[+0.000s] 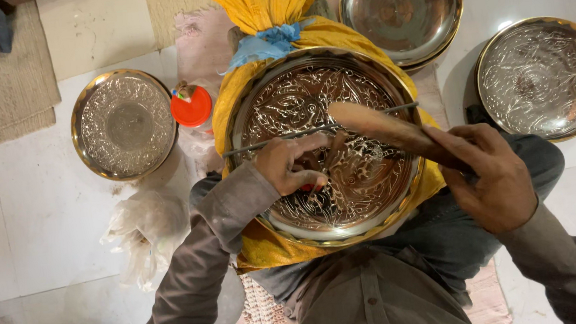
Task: The person sits on the floor with a decorated brass tray on their lap and engraves an ornate pattern into its surface. They hold a small punch against the metal with one hand and repeatedly strike it with a wooden mallet held in the other hand, repositioning the punch across different areas of the design.
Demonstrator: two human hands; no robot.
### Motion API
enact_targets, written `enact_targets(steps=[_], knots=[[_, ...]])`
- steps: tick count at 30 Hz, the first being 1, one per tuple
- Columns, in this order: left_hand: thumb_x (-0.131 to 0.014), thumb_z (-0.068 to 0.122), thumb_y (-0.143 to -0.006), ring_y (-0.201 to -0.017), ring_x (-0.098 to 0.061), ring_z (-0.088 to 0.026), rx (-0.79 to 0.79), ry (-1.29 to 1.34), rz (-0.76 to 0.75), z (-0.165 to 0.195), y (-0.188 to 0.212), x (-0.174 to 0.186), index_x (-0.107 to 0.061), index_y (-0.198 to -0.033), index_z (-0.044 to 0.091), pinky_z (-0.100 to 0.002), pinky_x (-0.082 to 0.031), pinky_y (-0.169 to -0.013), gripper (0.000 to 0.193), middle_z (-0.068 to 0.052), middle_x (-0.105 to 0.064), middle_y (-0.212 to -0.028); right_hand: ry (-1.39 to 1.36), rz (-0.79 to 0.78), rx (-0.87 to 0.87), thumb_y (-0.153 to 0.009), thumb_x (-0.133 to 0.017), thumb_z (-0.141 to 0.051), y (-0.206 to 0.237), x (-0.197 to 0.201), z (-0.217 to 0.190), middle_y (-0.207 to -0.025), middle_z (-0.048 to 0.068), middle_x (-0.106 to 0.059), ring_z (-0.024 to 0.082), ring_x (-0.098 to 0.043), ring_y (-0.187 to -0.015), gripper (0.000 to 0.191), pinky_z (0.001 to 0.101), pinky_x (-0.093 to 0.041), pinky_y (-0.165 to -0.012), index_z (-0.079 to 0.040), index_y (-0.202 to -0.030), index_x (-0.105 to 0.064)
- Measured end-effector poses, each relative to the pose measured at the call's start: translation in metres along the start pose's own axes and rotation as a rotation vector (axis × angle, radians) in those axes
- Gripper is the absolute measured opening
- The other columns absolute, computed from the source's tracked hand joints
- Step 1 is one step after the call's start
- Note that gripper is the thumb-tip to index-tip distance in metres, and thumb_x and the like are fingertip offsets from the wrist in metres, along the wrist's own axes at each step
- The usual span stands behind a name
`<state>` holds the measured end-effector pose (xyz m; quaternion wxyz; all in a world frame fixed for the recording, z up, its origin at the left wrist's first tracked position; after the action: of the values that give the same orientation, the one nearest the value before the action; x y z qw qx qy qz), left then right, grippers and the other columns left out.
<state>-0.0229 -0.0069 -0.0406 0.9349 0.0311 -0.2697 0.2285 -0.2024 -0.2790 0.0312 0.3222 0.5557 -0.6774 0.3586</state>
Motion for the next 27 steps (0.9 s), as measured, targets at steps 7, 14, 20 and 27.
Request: enact_targets(steps=[7, 14, 20, 27], knots=[[-0.082, 0.023, -0.088, -0.086, -0.076, -0.009, 0.059, 0.231, -0.077, 0.018, 0.001, 0.007, -0.057, -0.145, 0.012, -0.029, -0.061, -0.079, 0.063, -0.010, -0.080, -0.102, -0.012, -0.039, 0.006, -0.084, -0.072, -0.001, -0.004, 0.004, -0.008, -0.121, 0.017, -0.063, 0.026, -0.066, -0.102, 0.060, 0.0365, -0.056, -0.086, -0.010, -0.142, -0.061], [-0.082, 0.019, -0.086, -0.086, -0.075, -0.010, 0.070, 0.265, -0.026, 0.013, 0.001, 0.005, -0.056, -0.144, 0.012, -0.029, -0.061, -0.079, 0.064, -0.010, -0.080, -0.107, -0.402, 0.059, -0.089, -0.092, -0.069, -0.001, -0.004, -0.001, -0.002, -0.124, 0.014, -0.060, 0.019, -0.062, -0.115, 0.058, 0.0323, -0.052, -0.099, 0.000, -0.148, -0.052], [-0.084, 0.025, -0.085, -0.085, -0.077, -0.011, 0.161, 0.236, -0.040, 0.002, 0.003, 0.001, -0.055, -0.144, 0.005, -0.029, -0.061, -0.078, 0.069, -0.011, -0.080, -0.098, -0.647, 0.067, -0.105, -0.096, -0.065, -0.001, -0.011, -0.009, -0.004, -0.137, 0.012, -0.055, 0.019, -0.057, -0.129, 0.060, 0.0320, -0.050, -0.107, 0.003, -0.152, -0.044], [-0.083, 0.020, -0.088, -0.095, -0.079, -0.014, 0.076, 0.251, -0.036, -0.004, 0.006, -0.002, -0.054, -0.143, 0.000, -0.029, -0.061, -0.084, 0.066, -0.014, -0.079, -0.110, -0.078, -0.150, 0.035, -0.082, -0.070, 0.002, -0.022, -0.004, -0.007, -0.121, 0.016, -0.062, 0.023, -0.066, -0.100, 0.064, 0.0329, -0.058, -0.082, -0.009, -0.144, -0.059]])
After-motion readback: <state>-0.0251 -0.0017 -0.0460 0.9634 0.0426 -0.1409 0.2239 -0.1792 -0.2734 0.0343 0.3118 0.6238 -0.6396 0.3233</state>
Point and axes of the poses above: each hand's wrist, its own y-axis away from the middle knuckle, its own x-axis out of the back of the hand, z = x × y, the point moved 2 cm from there along -y, towards the middle knuckle
